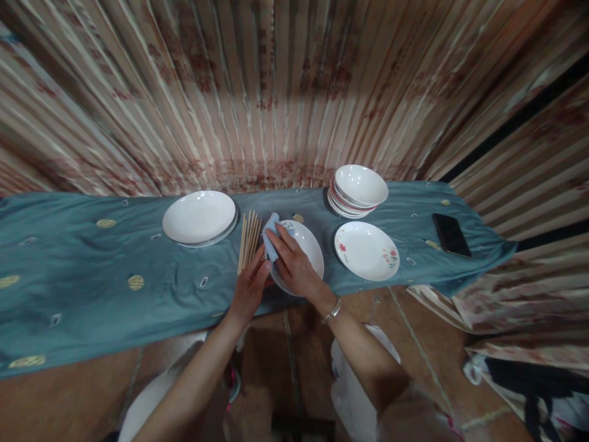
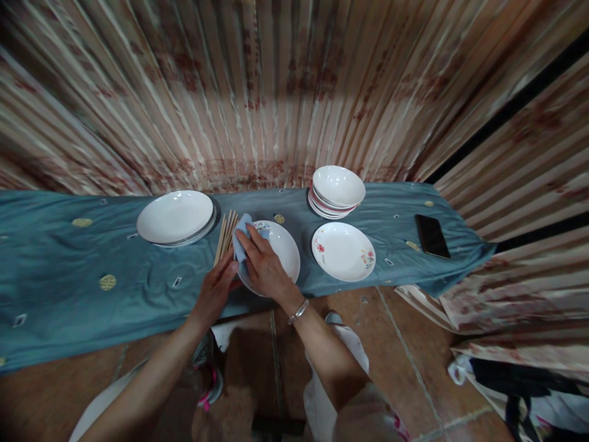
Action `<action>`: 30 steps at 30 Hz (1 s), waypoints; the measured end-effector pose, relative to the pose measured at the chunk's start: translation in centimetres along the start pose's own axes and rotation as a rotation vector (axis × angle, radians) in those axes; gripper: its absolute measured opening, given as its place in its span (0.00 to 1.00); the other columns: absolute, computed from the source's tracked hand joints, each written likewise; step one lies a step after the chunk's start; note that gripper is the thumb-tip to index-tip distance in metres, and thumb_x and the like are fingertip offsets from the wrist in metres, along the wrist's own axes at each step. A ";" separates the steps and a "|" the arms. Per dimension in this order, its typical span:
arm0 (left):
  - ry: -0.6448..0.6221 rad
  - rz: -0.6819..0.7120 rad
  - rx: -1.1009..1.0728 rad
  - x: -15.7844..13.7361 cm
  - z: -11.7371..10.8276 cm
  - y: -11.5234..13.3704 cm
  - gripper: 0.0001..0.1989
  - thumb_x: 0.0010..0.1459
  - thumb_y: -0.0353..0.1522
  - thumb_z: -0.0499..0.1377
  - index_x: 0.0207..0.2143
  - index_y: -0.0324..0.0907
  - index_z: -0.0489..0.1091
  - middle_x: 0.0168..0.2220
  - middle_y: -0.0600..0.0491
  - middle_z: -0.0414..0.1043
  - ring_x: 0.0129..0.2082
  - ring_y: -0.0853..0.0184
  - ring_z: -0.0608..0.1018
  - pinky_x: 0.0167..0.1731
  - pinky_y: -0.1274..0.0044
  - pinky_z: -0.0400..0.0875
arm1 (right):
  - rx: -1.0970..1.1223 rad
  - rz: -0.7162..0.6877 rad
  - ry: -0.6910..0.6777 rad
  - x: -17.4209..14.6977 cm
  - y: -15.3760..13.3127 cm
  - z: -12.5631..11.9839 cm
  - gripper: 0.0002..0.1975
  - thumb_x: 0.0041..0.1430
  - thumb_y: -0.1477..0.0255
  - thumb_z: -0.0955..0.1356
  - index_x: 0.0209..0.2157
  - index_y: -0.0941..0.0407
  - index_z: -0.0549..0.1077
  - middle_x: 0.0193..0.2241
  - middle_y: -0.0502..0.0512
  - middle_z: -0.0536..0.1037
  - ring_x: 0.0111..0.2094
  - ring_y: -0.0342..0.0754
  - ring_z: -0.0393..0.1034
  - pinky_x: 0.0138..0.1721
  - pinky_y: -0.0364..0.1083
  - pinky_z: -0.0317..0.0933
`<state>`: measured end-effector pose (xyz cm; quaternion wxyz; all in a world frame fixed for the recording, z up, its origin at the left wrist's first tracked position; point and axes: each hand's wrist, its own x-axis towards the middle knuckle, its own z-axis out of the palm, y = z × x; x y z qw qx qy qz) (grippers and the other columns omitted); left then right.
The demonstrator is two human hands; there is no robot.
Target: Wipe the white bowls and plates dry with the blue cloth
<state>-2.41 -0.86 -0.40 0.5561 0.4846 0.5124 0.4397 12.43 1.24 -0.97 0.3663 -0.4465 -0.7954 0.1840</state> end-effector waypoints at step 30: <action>0.008 -0.043 -0.110 0.0 0.4 0.2 0.34 0.57 0.45 0.59 0.63 0.42 0.64 0.50 0.45 0.76 0.52 0.52 0.76 0.38 0.68 0.79 | -0.415 0.299 0.016 -1.8 5.5 -2.2 0.27 0.62 0.77 0.60 0.63 0.70 0.60 0.58 0.76 0.68 0.58 0.60 0.64 0.59 0.60 0.60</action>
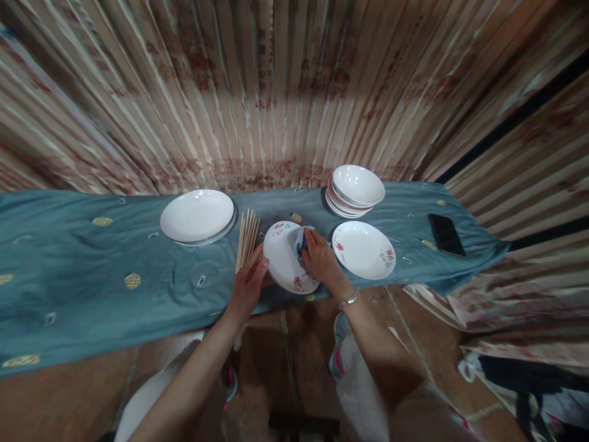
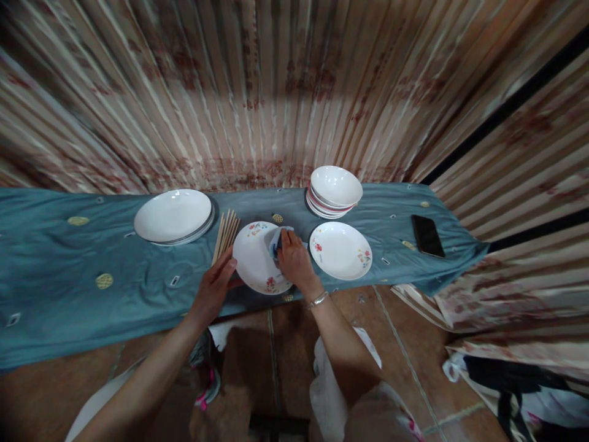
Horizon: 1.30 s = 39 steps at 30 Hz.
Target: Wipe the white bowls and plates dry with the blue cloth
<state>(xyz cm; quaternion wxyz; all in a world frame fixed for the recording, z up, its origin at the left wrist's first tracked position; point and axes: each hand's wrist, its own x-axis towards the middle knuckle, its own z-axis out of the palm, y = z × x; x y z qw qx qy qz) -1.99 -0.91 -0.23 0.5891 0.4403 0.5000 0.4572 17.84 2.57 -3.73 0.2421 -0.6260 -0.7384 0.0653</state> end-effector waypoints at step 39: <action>0.044 0.027 0.012 0.0 0.3 -0.4 0.32 0.55 0.46 0.62 0.60 0.43 0.68 0.52 0.45 0.76 0.52 0.53 0.76 0.37 0.69 0.79 | 0.424 -0.050 -0.520 -4.0 -2.2 -5.9 0.07 0.61 0.69 0.69 0.35 0.58 0.78 0.34 0.52 0.78 0.34 0.44 0.70 0.37 0.42 0.59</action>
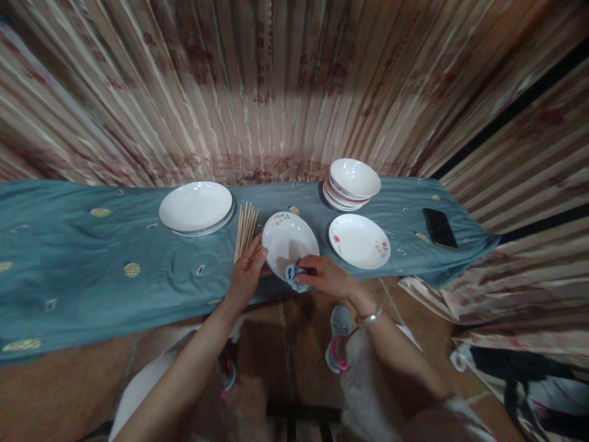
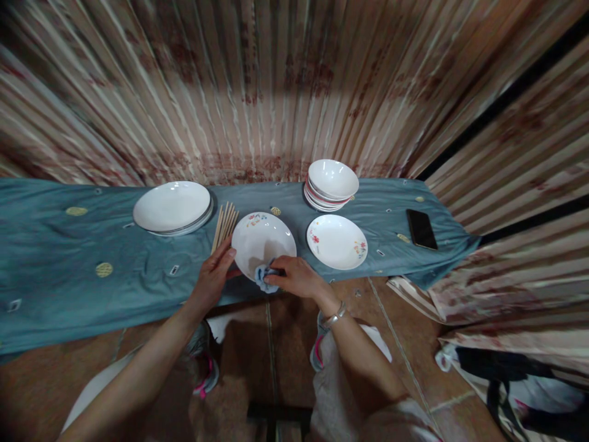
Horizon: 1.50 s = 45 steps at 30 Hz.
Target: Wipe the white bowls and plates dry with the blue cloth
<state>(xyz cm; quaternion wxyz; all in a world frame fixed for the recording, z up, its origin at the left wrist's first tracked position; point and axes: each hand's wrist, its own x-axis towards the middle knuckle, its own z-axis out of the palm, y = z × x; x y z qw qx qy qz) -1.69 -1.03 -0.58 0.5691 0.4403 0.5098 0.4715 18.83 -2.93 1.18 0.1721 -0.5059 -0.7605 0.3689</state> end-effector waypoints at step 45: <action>-0.084 -0.027 -0.087 -0.4 -0.3 -0.1 0.39 0.48 0.41 0.68 0.63 0.46 0.64 0.45 0.49 0.79 0.43 0.57 0.80 0.38 0.69 0.80 | -0.195 -0.087 0.583 7.4 4.0 3.0 0.18 0.64 0.67 0.66 0.53 0.58 0.75 0.54 0.64 0.76 0.56 0.55 0.69 0.61 0.55 0.61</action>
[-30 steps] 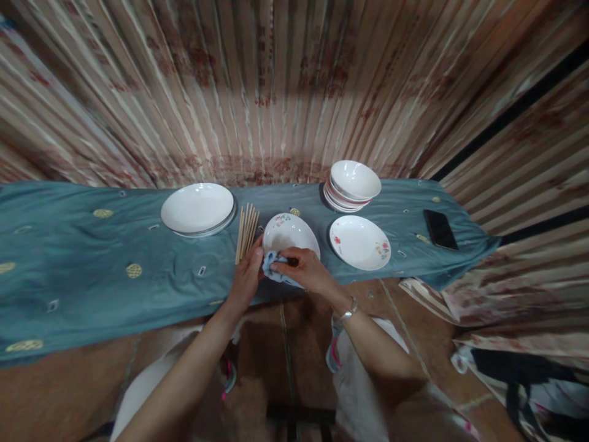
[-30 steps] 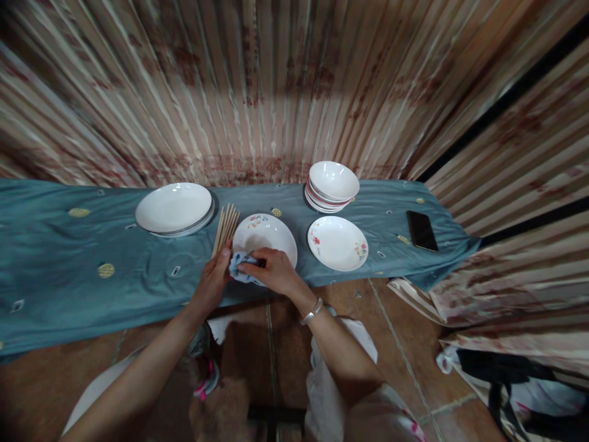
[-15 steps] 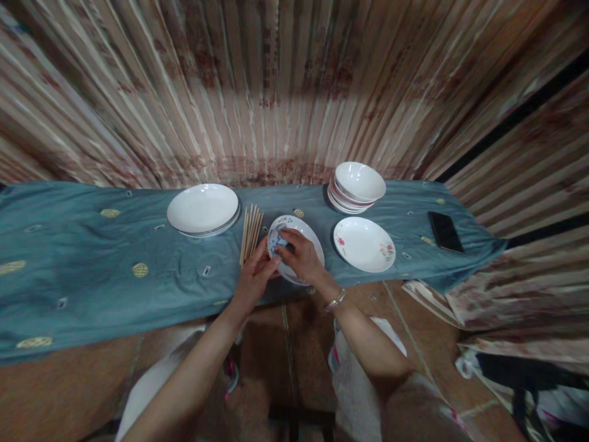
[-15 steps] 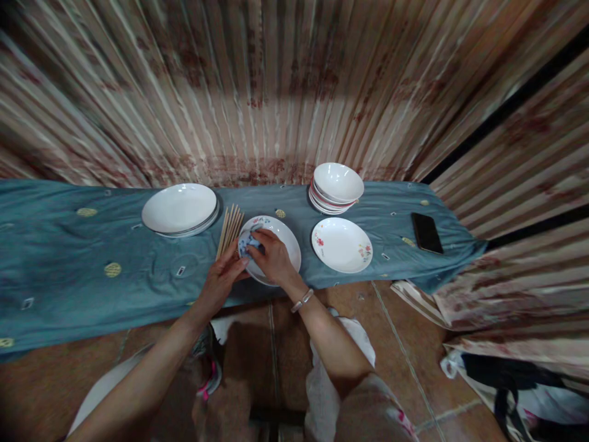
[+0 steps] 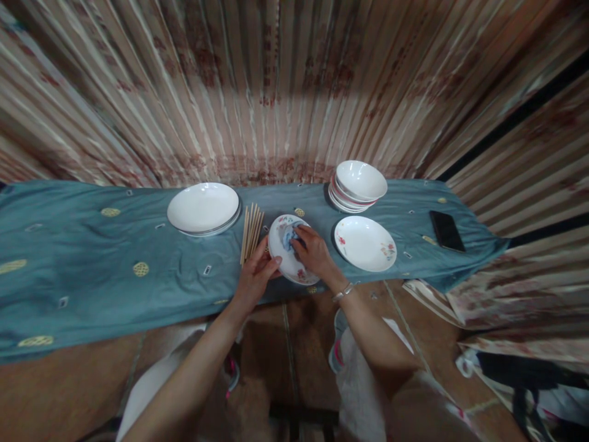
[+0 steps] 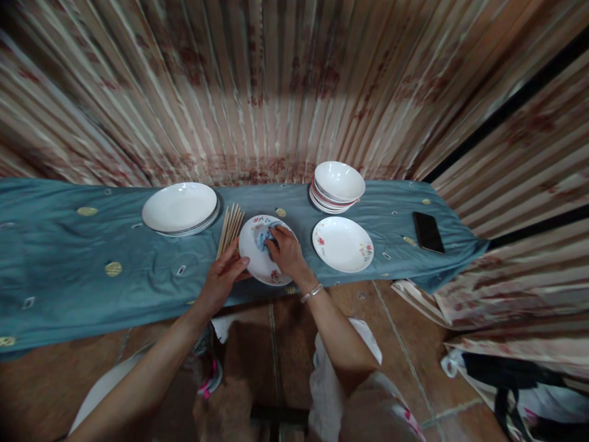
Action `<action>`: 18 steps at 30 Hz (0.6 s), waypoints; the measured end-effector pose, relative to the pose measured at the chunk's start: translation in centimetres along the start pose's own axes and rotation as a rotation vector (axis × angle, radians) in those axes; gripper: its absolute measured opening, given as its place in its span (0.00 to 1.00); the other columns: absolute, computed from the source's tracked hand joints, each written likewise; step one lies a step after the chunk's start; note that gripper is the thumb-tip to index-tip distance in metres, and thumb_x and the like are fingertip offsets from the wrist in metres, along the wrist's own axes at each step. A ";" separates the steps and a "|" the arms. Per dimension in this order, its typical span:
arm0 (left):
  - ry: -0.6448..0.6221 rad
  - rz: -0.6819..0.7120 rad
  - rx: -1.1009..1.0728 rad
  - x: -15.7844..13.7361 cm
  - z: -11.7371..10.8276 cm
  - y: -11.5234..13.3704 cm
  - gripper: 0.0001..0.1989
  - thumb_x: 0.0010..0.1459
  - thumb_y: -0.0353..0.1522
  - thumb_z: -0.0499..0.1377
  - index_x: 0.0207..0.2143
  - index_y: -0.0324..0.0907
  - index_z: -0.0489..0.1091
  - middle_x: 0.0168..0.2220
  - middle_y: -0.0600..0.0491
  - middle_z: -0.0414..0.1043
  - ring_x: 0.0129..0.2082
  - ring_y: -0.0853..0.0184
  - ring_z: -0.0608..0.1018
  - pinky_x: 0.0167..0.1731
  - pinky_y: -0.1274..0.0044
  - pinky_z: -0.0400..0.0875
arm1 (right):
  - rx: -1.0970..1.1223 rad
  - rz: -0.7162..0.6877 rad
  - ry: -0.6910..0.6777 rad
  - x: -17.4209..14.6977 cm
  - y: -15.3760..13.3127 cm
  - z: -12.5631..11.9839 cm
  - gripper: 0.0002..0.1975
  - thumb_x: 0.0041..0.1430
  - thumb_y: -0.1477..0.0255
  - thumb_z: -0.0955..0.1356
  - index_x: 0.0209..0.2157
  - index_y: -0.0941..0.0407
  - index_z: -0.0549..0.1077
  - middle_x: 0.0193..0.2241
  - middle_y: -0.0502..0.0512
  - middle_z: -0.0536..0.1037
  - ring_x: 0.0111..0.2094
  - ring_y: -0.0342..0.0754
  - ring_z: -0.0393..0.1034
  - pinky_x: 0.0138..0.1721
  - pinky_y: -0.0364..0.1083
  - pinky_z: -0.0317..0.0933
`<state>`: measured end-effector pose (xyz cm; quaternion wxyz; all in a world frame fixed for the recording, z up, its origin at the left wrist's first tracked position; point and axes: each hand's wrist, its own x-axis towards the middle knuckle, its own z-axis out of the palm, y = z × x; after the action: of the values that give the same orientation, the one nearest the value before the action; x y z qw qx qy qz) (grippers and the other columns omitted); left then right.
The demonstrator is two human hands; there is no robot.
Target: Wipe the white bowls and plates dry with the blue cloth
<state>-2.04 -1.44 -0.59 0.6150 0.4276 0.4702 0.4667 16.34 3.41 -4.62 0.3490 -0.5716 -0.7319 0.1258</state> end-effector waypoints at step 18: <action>0.025 0.011 0.024 0.0 0.4 0.2 0.37 0.46 0.42 0.69 0.60 0.45 0.68 0.43 0.48 0.77 0.41 0.59 0.79 0.35 0.71 0.79 | -0.284 0.036 -0.181 -3.7 -1.8 -3.1 0.12 0.65 0.76 0.64 0.47 0.63 0.74 0.49 0.70 0.77 0.52 0.57 0.72 0.56 0.56 0.66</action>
<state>-1.72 -1.46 -0.29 0.6014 0.4318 0.4810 0.4696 17.38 -1.28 -2.65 0.1952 -0.6144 -0.7605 0.0779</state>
